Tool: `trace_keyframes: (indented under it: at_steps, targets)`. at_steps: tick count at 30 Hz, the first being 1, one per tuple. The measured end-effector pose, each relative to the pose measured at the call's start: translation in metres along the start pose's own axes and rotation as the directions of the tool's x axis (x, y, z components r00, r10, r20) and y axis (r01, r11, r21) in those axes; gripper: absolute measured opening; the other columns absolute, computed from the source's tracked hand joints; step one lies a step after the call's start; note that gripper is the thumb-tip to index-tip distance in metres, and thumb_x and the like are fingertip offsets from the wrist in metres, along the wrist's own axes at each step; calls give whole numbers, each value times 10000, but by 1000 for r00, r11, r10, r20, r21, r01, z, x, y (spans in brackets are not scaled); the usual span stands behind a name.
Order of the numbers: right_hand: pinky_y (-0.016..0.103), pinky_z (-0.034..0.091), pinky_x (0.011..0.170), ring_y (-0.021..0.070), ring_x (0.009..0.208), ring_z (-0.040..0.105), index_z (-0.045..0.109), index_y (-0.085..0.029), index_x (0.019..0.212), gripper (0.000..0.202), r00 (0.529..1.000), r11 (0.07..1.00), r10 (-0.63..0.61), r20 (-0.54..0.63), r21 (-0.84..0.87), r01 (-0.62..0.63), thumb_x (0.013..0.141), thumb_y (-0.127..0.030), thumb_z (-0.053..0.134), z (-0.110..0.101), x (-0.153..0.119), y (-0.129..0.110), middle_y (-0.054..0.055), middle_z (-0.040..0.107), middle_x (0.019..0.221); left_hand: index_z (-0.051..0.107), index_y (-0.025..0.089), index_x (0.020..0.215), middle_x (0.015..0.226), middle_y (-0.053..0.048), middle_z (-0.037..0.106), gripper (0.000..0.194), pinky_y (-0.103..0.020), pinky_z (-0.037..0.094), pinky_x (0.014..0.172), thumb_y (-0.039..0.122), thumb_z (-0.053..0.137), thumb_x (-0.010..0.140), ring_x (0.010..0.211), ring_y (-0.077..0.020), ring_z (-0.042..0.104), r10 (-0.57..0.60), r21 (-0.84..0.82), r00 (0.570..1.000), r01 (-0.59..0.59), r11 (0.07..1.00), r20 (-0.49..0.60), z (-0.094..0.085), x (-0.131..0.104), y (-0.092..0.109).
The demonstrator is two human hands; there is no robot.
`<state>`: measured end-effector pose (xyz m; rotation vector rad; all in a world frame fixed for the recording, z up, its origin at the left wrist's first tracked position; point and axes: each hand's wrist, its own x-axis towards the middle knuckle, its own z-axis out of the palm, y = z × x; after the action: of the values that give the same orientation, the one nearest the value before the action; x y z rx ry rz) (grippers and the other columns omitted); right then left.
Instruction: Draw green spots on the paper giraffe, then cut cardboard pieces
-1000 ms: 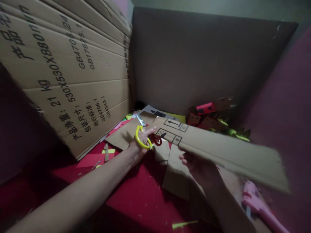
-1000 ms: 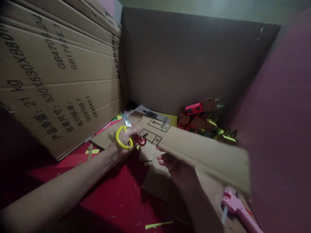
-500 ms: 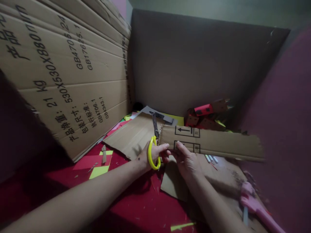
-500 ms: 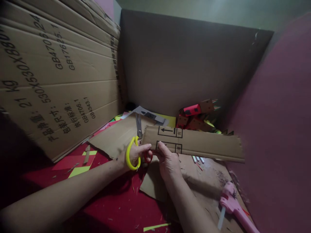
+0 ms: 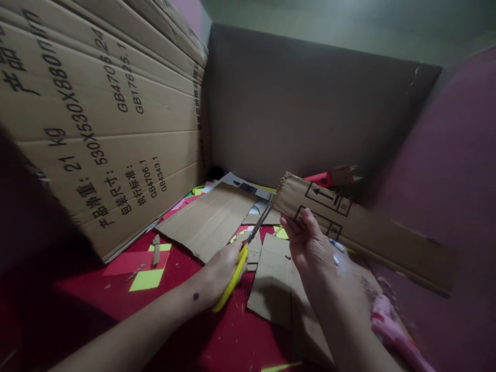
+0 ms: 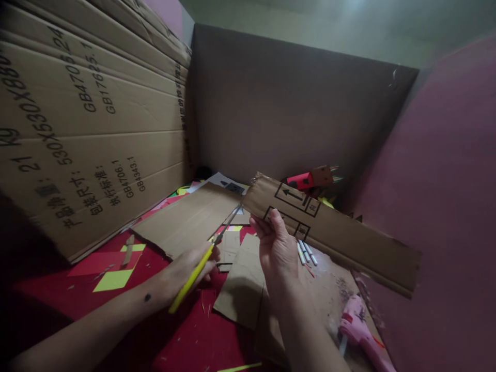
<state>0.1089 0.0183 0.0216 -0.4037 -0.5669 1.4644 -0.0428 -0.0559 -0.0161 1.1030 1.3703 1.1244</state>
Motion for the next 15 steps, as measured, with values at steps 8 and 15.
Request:
trace_keyframes:
  at_steps: [8, 15]
  targets:
    - [330, 617, 676, 195, 641, 726, 691, -159, 656, 237, 997, 998, 63, -33, -24, -64, 504, -193, 869, -7, -7, 15, 24, 753, 667, 518, 207, 662, 464, 40, 542, 68, -219, 349, 419, 198, 480, 717, 415, -131, 510, 68, 118, 998, -69, 991, 18, 4, 21, -17]
    - [322, 616, 717, 164, 620, 720, 674, -177, 625, 227, 994, 996, 91, -64, 3, -91, 515, -190, 872, -10, -8, 22, -20, 740, 629, 533, 206, 689, 489, 34, 573, 52, -223, 377, 433, 189, 491, 715, 442, -145, 541, 144, 137, 988, -150, 979, 50, 0, 22, -21]
